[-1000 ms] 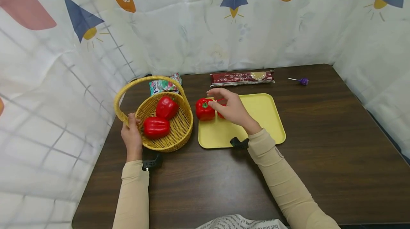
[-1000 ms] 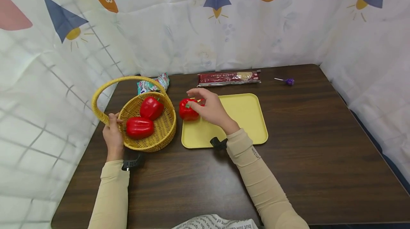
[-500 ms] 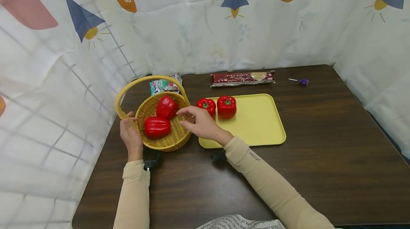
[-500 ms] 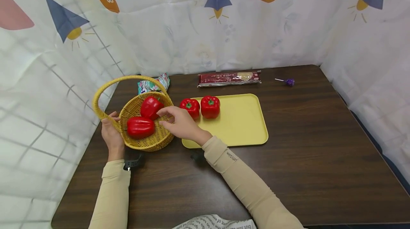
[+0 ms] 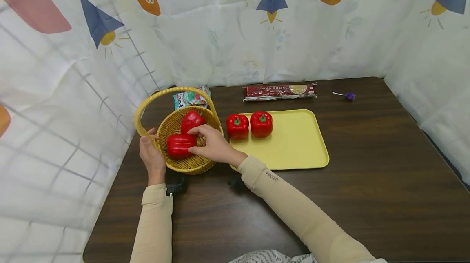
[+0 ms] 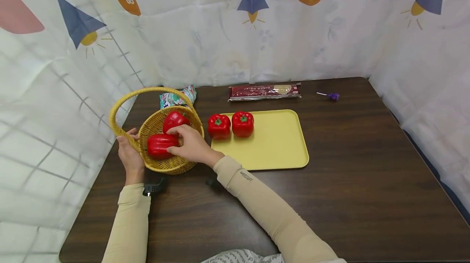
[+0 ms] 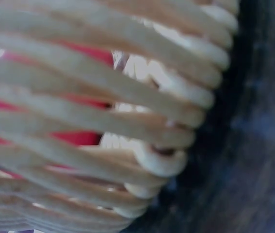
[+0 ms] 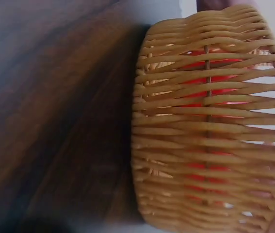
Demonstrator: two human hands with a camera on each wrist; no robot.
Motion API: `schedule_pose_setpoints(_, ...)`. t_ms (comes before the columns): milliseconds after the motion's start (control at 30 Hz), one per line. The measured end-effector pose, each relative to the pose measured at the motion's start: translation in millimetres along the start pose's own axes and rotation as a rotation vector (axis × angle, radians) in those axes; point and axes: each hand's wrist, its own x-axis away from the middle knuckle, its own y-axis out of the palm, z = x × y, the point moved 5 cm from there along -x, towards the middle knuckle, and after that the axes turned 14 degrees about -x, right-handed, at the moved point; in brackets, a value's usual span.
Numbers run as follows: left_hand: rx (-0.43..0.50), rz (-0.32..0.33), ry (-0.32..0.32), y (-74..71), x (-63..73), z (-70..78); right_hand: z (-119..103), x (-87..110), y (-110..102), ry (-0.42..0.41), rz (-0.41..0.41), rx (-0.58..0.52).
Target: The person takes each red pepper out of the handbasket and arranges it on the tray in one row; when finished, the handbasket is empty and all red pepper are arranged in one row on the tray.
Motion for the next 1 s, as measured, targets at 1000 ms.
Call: schedule_pose_setpoints(1000, -0.02, -0.03, -0.014, 1.7, 0.2, -0.6, 12.3, -27.6, 36.9, 0.201, -0.104, 0.306)
